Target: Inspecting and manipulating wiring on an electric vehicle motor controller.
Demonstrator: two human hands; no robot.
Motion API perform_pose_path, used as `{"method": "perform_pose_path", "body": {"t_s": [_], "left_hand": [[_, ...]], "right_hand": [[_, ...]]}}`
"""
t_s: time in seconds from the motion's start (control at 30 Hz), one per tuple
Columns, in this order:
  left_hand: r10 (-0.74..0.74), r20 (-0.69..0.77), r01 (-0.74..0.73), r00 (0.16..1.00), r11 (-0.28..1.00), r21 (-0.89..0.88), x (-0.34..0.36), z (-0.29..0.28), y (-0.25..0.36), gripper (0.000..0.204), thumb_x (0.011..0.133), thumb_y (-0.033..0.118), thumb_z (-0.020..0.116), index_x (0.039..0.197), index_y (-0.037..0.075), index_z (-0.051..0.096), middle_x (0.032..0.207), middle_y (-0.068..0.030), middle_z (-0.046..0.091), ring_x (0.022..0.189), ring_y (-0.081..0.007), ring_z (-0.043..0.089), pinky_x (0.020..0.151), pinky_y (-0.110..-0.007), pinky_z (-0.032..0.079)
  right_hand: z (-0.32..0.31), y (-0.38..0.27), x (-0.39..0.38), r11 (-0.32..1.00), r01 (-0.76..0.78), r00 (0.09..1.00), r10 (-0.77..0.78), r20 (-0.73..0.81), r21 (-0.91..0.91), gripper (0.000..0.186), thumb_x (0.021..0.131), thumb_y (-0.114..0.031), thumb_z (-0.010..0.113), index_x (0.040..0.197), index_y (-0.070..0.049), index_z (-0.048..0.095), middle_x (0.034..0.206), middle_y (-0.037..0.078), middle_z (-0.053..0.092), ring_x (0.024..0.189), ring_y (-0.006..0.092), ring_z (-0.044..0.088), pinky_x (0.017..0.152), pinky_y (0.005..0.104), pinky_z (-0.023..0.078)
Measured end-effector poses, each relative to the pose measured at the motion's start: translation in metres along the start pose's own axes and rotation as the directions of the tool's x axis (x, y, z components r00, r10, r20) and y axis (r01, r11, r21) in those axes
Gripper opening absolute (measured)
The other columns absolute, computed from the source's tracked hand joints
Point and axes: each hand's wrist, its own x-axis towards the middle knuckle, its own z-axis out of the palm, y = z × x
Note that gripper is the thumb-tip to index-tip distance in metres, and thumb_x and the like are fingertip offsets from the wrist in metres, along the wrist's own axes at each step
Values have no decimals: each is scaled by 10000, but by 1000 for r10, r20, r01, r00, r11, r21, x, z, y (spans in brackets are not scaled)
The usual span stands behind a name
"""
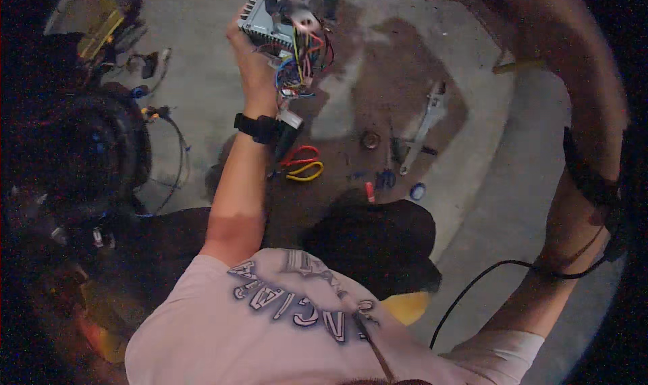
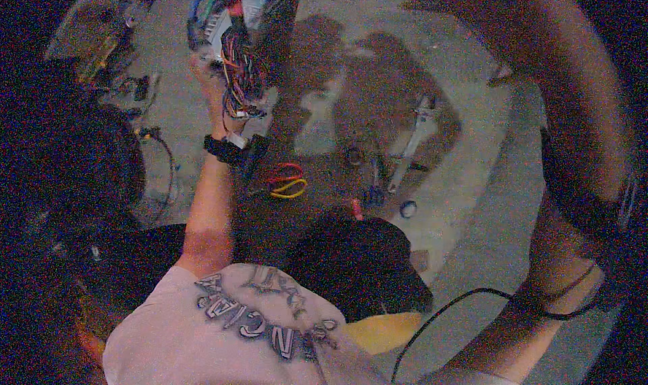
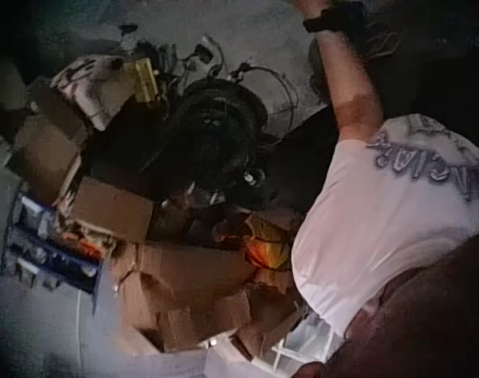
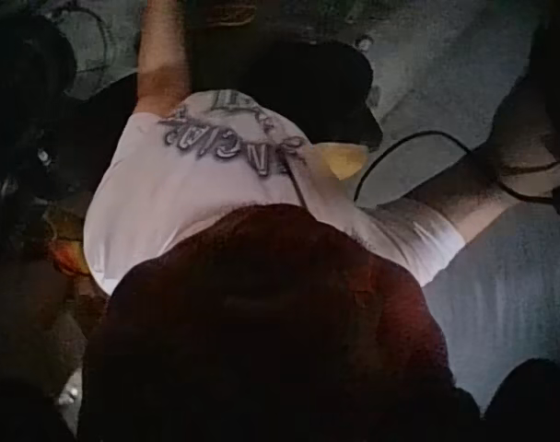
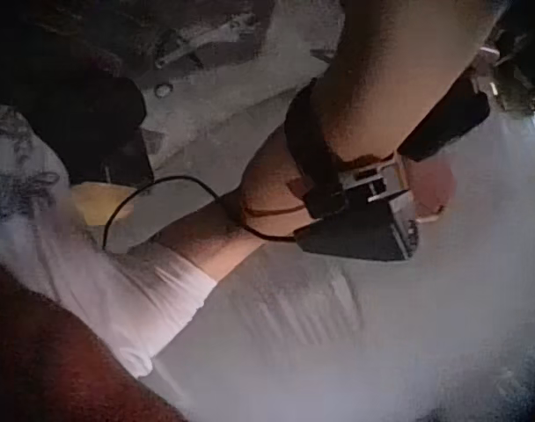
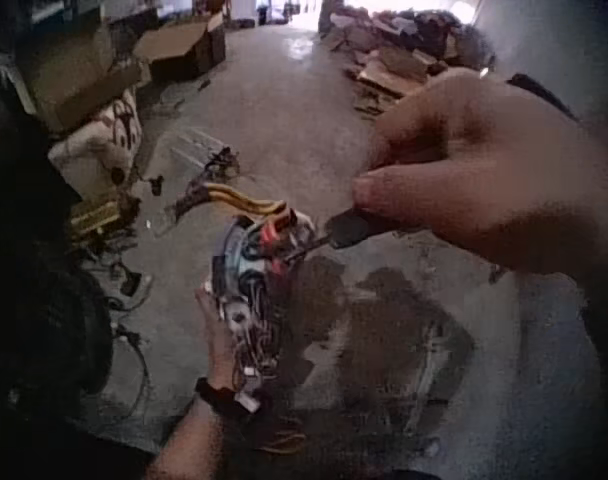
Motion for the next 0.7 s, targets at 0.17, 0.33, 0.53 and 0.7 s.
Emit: {"method": "perform_pose_path", "body": {"t_s": [0.17,0.33,0.53,0.7], "left_hand": [[-9,133,5,991,1000,27,23,-51,-6,489,1030,489,430,1345,116,443,1226,-116,593,1020,-230,647,855,-375,573],[-420,102,430,902,855,-291,23,-23,-4,636,1009,659,272,1340,151,465,1169,-90,626,941,-242,671,801,-405,594],[-54,106,21,993,957,291,37,-75,15,647,1008,652,260,1320,136,494,1191,-99,606,953,-292,645,808,-478,584],[131,273,-237,953,882,407,34,-70,25,534,945,474,405,1341,120,453,1249,-90,543,1017,-292,607,859,-469,564]], "right_hand": [[19,28,-32,980,-103,990,118,-81,170,216,908,-152,681,1068,-7,700,959,33,694,865,98,620,738,230,469],[17,40,-56,955,-195,962,231,-146,225,227,911,-176,679,1069,-14,704,964,29,694,854,93,613,728,227,463],[68,69,-32,894,-106,981,166,-103,435,241,915,-204,676,1069,-23,709,970,24,695,841,86,604,717,223,456],[82,70,-6,864,-42,985,121,-126,501,253,918,-228,674,1070,-29,714,976,21,695,830,81,597,707,220,450]]}}
